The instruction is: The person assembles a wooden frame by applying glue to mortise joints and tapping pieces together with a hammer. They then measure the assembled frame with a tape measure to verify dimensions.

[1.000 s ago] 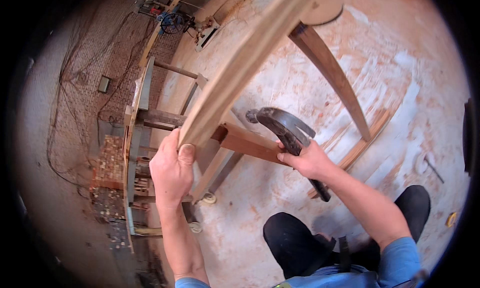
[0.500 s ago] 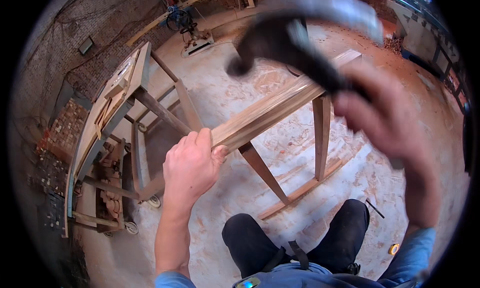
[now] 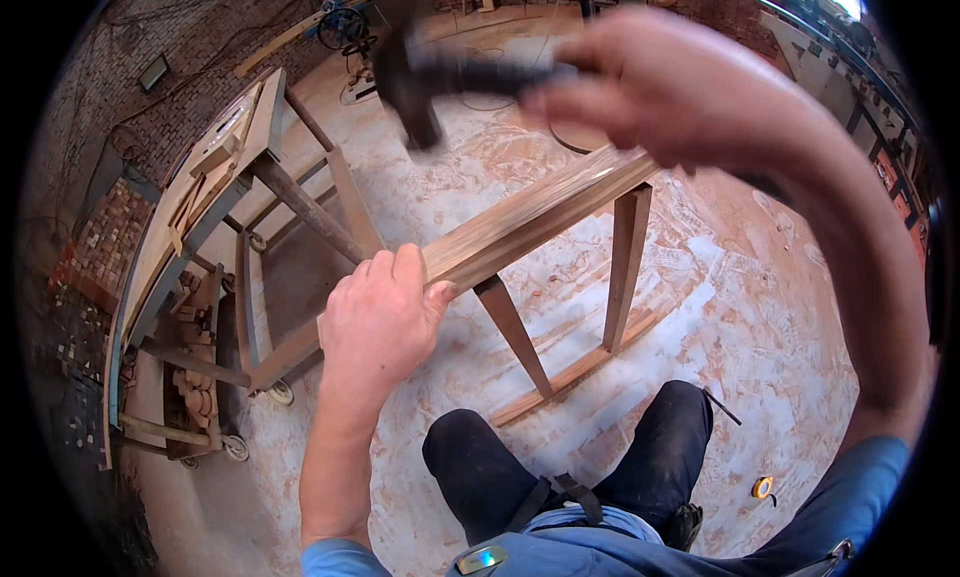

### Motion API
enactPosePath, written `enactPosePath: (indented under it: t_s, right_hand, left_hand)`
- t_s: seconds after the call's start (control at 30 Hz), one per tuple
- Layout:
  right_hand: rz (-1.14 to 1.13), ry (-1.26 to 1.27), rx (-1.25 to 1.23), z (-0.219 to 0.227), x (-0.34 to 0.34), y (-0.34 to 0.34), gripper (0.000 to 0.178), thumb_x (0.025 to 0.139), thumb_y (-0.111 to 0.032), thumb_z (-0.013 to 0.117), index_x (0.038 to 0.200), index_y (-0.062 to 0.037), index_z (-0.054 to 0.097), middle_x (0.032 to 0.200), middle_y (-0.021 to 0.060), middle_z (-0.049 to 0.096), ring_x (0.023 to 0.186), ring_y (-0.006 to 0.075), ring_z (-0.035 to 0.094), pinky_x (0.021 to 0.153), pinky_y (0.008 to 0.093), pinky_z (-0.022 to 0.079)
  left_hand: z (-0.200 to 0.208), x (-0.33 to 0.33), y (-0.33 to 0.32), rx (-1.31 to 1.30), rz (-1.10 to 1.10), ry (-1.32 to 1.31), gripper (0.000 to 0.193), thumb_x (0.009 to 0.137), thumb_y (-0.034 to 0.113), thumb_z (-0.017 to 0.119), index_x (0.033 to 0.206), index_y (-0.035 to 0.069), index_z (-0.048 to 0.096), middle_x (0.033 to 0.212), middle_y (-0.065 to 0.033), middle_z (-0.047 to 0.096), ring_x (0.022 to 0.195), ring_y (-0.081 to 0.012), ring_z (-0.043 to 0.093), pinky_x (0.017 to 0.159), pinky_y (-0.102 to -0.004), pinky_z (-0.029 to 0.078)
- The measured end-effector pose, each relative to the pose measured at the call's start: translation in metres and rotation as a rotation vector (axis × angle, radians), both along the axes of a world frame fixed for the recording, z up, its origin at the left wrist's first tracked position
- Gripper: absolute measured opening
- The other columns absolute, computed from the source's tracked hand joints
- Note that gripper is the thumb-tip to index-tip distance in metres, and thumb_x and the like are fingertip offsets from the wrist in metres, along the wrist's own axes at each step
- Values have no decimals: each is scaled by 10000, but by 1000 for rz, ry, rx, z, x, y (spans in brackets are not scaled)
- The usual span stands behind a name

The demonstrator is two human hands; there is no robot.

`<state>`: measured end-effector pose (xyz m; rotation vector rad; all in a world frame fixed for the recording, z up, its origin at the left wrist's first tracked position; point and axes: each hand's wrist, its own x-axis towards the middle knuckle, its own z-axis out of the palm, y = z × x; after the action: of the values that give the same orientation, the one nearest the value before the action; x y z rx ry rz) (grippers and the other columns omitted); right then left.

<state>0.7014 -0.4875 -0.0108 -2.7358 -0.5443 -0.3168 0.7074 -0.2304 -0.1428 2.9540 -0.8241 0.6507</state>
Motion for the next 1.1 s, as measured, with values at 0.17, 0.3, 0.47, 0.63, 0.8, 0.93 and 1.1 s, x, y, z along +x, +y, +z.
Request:
enactPosePath:
  t_s: [0.17,0.3,0.47,0.63,0.8,0.93,1.1]
  right_hand:
    - [49,207,-331,-31,-3,4,415,930,-383,554,939,14,677,742,231,650,720,341,670,662,433,545]
    - [-62,254,-258,-6,-17,12,436,902,-398,579,907,26,680,812,236,659,793,384,647,756,449,516]
    - [-149,-50,240,12,-17,0,424,963,-375,527,929,40,608,567,93,529,380,189,528,380,314,479]
    - [-86,404,-241,-31,-15,7,442,914,-392,580,883,45,641,778,227,645,764,390,642,723,458,511]
    - [-219,247,-241,-18,-24,-40,383,931,-379,570,902,-6,652,662,134,614,616,261,650,580,411,528]
    - [-508,32,4,32,-38,-77,349,957,-345,542,997,-7,622,566,27,538,453,125,555,397,313,473]
    - [-484,243,-366,-31,-13,-129,353,977,-315,509,971,28,595,550,83,540,410,180,556,380,334,468]
  left_hand:
    - [3,-3,4,20,20,34,288,842,281,636,948,41,517,778,-130,541,745,-336,589,619,-441,470]
    - [3,-7,4,6,21,43,287,840,280,639,944,43,515,783,-131,541,744,-339,588,629,-445,468]
    - [-3,-7,-3,-5,-15,31,297,839,281,641,963,41,518,799,-129,545,749,-339,590,637,-445,469]
    - [2,-20,2,25,39,103,320,836,254,637,1036,30,525,842,-139,557,796,-343,594,674,-446,474]
    - [4,-27,-3,-7,22,119,345,839,217,619,1100,12,525,887,-154,568,867,-347,587,724,-447,469]
    - [3,-28,-14,-30,11,77,357,824,248,644,1056,2,531,871,-147,574,863,-329,595,738,-428,474]
    - [3,-23,-8,-35,-17,29,339,806,251,672,1006,6,550,864,-143,585,834,-318,609,720,-421,487]
